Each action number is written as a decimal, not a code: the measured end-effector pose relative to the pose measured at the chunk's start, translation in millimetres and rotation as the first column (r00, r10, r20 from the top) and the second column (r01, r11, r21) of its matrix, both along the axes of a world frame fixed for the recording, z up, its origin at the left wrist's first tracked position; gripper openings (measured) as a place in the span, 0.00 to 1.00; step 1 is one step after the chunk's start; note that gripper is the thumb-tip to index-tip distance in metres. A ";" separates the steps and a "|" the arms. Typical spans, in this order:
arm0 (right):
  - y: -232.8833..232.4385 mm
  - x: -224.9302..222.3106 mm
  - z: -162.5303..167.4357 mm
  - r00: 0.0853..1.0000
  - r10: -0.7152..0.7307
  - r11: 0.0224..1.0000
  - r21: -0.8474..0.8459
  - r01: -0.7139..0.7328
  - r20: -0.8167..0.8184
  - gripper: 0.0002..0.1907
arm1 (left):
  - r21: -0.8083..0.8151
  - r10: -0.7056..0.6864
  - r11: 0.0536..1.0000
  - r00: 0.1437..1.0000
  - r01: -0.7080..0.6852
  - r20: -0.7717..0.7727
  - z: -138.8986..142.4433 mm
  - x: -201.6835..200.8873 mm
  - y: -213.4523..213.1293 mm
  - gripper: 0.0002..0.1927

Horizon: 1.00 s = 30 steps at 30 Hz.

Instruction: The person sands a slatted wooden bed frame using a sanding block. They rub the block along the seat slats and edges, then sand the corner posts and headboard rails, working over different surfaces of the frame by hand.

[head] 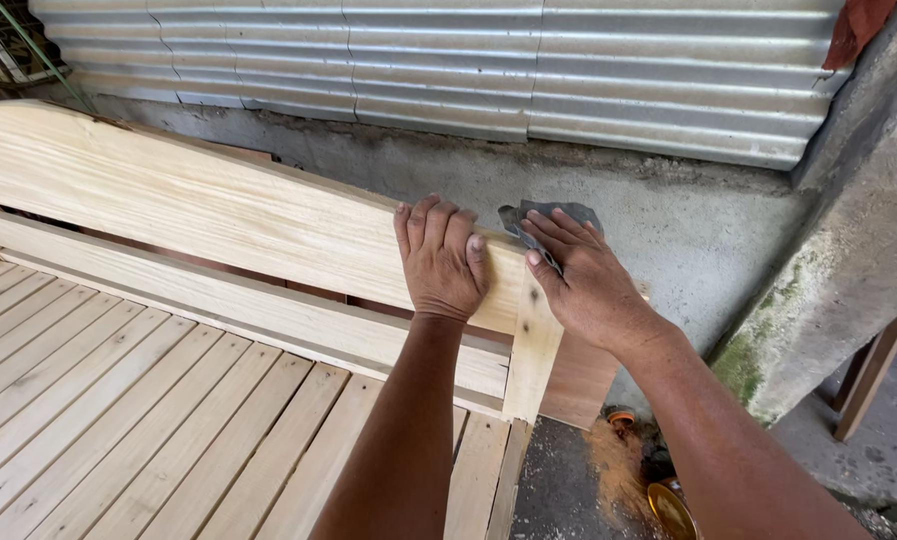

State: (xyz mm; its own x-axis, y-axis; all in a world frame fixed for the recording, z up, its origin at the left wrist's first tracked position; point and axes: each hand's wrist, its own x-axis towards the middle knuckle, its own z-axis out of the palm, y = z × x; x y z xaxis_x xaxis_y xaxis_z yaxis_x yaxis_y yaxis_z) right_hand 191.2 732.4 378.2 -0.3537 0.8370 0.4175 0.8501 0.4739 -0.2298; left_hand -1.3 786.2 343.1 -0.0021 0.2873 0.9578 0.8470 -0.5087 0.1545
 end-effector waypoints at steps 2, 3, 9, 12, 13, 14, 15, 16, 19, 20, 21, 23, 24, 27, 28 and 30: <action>-5.3 0.6 1.6 1.000 0.029 0.999 0.044 -0.029 -0.001 0.30 | 0.005 0.003 1.000 1.000 -0.003 0.002 1.4 -0.2 -0.7 0.21; -7.0 0.0 4.1 1.000 0.031 0.998 0.060 -0.030 -0.005 0.30 | 0.017 0.002 1.000 1.000 -0.002 -0.001 2.5 -0.4 -0.8 0.21; 3.8 -14.7 30.4 0.989 -0.103 0.971 -0.226 0.077 -0.105 0.29 | 0.004 -0.002 1.000 1.000 0.002 -0.002 9.5 0.1 -6.9 0.20; 17.1 -17.4 31.6 0.996 -0.091 0.982 -0.167 0.092 0.014 0.28 | 0.009 -0.003 1.000 1.000 0.003 -0.002 9.8 0.4 -9.3 0.20; 18.9 -16.2 28.4 0.998 -0.070 0.990 -0.123 0.070 0.002 0.28 | 0.003 -0.002 1.000 1.000 0.002 -0.002 10.6 0.6 -10.6 0.20; 21.4 -14.9 26.5 0.999 -0.048 0.996 -0.079 0.046 -0.012 0.28 | -0.001 0.001 1.000 1.000 -0.001 -0.006 11.9 0.6 -11.5 0.20; 20.8 -12.7 22.4 0.999 0.005 0.999 -0.032 -0.007 -0.049 0.28 | 0.002 0.001 1.000 1.000 -0.001 -0.005 12.9 0.7 -12.3 0.20; 21.5 -11.4 21.4 0.994 0.064 0.998 0.023 -0.062 -0.084 0.29 | 0.011 0.005 1.000 1.000 -0.005 -0.004 14.3 0.8 -12.8 0.20; 19.8 -10.1 22.5 0.983 0.085 0.996 0.000 -0.086 -0.163 0.30 | 0.005 0.007 1.000 1.000 -0.007 0.001 17.6 1.0 -13.8 0.20; 20.1 -11.9 25.7 0.980 0.070 0.997 -0.031 -0.077 -0.185 0.30 | 0.005 0.011 1.000 1.000 -0.011 0.002 19.2 0.7 -14.5 0.20; 21.8 -13.8 29.8 0.991 -0.019 0.987 -0.160 -0.002 -0.135 0.30 | 0.010 0.015 1.000 1.000 -0.015 -0.005 20.0 0.5 -14.6 0.20; 25.9 -18.0 36.4 0.982 -0.190 0.895 -0.409 0.177 0.009 0.31 | 0.000 0.005 1.000 1.000 -0.005 -0.016 19.7 0.1 -16.3 0.20; 27.7 -18.7 37.6 0.985 -0.171 0.902 -0.402 0.159 0.005 0.31 | 0.007 0.005 1.000 1.000 -0.004 -0.022 19.3 -0.4 -14.9 0.20; 34.5 -14.5 31.2 0.999 -0.038 0.972 -0.233 0.033 -0.018 0.30 | -0.003 -0.004 1.000 0.999 0.003 -0.035 17.8 -1.7 -16.6 0.20; 34.8 -9.1 25.2 0.998 0.065 0.997 -0.045 -0.066 -0.024 0.30 | -0.003 -0.006 1.000 0.999 0.006 -0.043 17.5 -2.5 -16.3 0.20; 34.6 -0.6 14.5 0.984 0.175 0.976 0.139 -0.168 -0.043 0.30 | -0.009 -0.004 1.000 0.999 0.003 -0.046 16.3 -3.1 -16.2 0.20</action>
